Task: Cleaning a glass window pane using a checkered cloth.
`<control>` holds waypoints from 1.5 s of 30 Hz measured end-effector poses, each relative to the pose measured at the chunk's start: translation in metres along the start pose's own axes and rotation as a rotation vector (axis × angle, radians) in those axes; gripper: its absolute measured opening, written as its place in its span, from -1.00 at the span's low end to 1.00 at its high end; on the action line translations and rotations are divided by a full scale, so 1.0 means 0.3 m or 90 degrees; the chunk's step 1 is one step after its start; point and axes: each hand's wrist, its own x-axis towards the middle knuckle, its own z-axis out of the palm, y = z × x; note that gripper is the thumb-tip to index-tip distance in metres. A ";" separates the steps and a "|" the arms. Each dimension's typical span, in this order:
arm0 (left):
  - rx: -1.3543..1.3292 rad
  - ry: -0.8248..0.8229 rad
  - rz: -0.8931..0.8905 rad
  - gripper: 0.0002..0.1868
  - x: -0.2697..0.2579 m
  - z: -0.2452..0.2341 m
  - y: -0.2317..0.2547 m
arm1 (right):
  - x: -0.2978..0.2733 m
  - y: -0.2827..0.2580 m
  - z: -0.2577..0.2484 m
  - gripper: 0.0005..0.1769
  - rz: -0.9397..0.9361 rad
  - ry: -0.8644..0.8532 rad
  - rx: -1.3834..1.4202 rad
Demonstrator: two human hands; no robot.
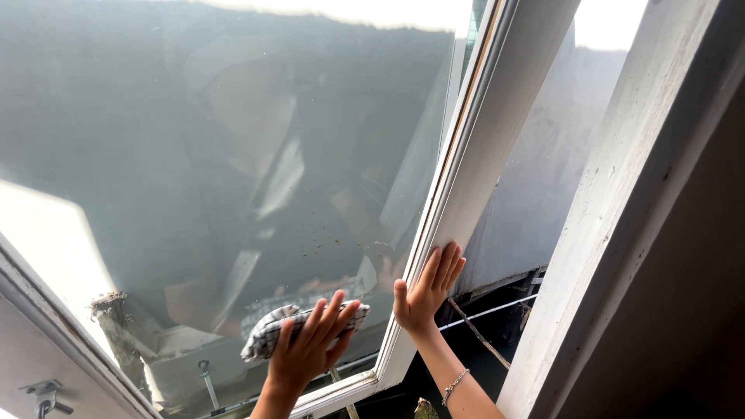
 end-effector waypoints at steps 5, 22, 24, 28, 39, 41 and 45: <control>-0.003 -0.031 -0.004 -0.38 -0.155 0.005 -0.069 | -0.012 0.005 0.013 -0.16 -0.007 -0.002 -0.027; -0.006 -0.049 -0.132 -0.28 -0.302 0.026 -0.310 | -0.025 0.010 0.017 -0.15 -0.012 0.015 -0.029; -0.004 -0.052 -0.147 -0.27 -0.288 0.027 -0.344 | -0.021 0.008 0.018 -0.15 -0.014 0.016 -0.029; -0.008 -0.105 -0.218 -0.17 -0.264 0.037 -0.419 | -0.027 0.008 0.013 -0.14 -0.011 0.011 -0.031; -0.055 -0.009 -0.252 -0.26 0.004 -0.037 -0.545 | -0.023 0.000 0.012 -0.11 -0.009 0.005 -0.024; -0.055 -0.016 -0.254 -0.26 0.056 -0.058 -0.558 | -0.026 0.000 0.008 -0.11 -0.011 0.007 -0.025; -0.087 -0.022 -0.262 -0.24 0.166 -0.093 -0.570 | -0.031 0.001 0.003 -0.10 -0.008 0.000 -0.026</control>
